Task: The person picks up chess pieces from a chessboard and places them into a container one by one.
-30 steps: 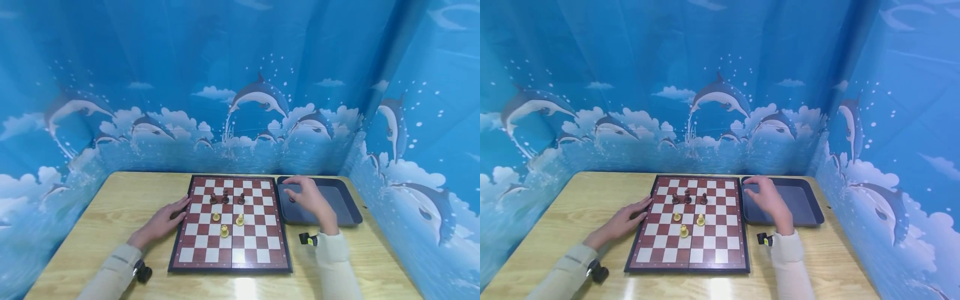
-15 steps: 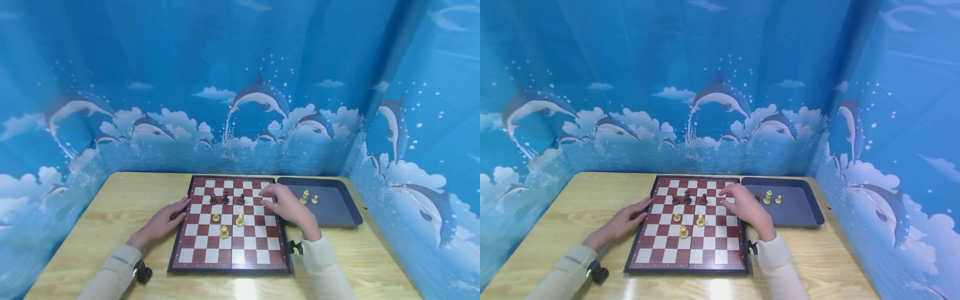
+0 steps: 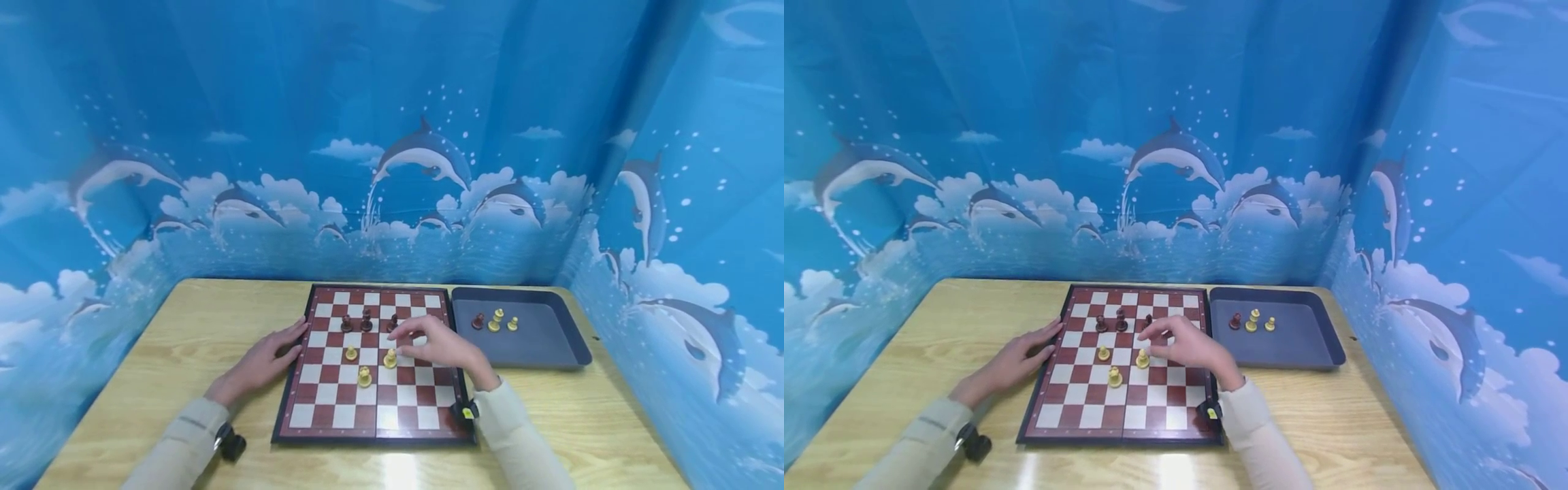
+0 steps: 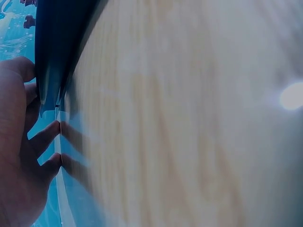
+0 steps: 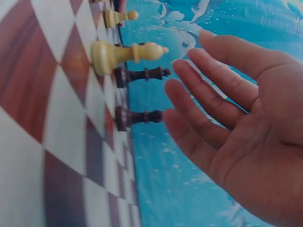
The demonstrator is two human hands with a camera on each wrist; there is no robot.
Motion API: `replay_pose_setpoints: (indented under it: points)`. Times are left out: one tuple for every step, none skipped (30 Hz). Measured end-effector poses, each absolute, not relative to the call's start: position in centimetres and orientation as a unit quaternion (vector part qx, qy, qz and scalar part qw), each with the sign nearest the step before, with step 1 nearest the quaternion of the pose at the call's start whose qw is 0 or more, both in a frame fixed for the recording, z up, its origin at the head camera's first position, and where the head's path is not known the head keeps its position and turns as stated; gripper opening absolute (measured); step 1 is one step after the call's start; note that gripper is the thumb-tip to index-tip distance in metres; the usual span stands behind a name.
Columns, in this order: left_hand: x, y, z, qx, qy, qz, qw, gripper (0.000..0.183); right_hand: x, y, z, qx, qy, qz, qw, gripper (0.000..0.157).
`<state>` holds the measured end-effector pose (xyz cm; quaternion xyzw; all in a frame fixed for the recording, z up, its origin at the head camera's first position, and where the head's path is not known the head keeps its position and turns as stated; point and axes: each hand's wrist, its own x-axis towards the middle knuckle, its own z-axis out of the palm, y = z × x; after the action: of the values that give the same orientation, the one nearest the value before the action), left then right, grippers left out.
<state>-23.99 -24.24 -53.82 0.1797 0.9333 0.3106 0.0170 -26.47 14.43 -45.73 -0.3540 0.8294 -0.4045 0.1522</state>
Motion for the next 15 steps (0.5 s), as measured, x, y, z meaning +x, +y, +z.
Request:
replay_pose_setpoints:
  points:
    - [-24.0, -24.2, -53.8, 0.181, 0.933, 0.31, 0.016, 0.057, -26.6, 14.4, -46.1, -0.354, 0.825, -0.411, 0.158, 0.029]
    - [-23.9, -24.2, -53.8, 0.183, 0.933, 0.31, 0.014, 0.057, -26.8, 14.3, -46.4, -0.353, 0.823, -0.415, 0.162, 0.029]
    - [-23.9, -24.2, -53.8, 0.186, 0.932, 0.31, 0.012, 0.056, -26.9, 14.3, -46.6, -0.35, 0.822, -0.418, 0.166, 0.03]
    - [-23.9, -24.2, -53.7, 0.185, 0.932, 0.312, 0.011, 0.056, -27.0, 14.3, -46.9, -0.347, 0.821, -0.421, 0.17, 0.029]
    - [-23.9, -24.2, -53.7, 0.186, 0.931, 0.313, 0.008, 0.056, -27.1, 14.2, -47.1, -0.343, 0.82, -0.423, 0.175, 0.029]
    - [-23.8, -24.2, -53.8, 0.187, 0.931, 0.313, 0.006, 0.056, -27.1, 14.2, -47.2, -0.341, 0.819, -0.425, 0.18, 0.029]
    - [-23.8, -24.2, -53.8, 0.187, 0.931, 0.314, 0.006, 0.056, -27.2, 14.1, -47.4, -0.339, 0.818, -0.426, 0.185, 0.029]
    - [-23.8, -24.2, -53.8, 0.188, 0.932, 0.311, 0.004, 0.056, -27.2, 14.1, -47.6, -0.339, 0.817, -0.426, 0.191, 0.028]
    - [-23.7, -24.3, -53.8, 0.186, 0.932, 0.311, 0.004, 0.056, -27.3, 14.0, -47.7, -0.342, 0.815, -0.425, 0.196, 0.028]
    - [-23.7, -24.3, -53.8, 0.184, 0.933, 0.31, 0.004, 0.056, -27.3, 14.0, -47.8, -0.345, 0.813, -0.425, 0.201, 0.028]
    - [-23.7, -24.3, -53.8, 0.183, 0.933, 0.31, 0.006, 0.056, -27.3, 13.9, -48.0, -0.35, 0.81, -0.423, 0.203, 0.027]
    - [-23.7, -24.3, -53.8, 0.184, 0.933, 0.309, 0.006, 0.056, -27.4, 13.9, -48.1, -0.355, 0.808, -0.423, 0.206, 0.026]
    - [-23.8, -24.4, -53.8, 0.185, 0.933, 0.31, 0.006, 0.056, -27.4, 13.8, -48.1, -0.36, 0.806, -0.422, 0.207, 0.025]
    - [-23.8, -24.4, -53.8, 0.186, 0.932, 0.31, 0.005, 0.056, -27.5, 13.7, -48.2, -0.364, 0.803, -0.423, 0.209, 0.025]
    - [-23.9, -24.4, -53.7, 0.186, 0.931, 0.313, 0.005, 0.056, -27.5, 13.6, -48.3, -0.368, 0.8, -0.425, 0.21, 0.024]
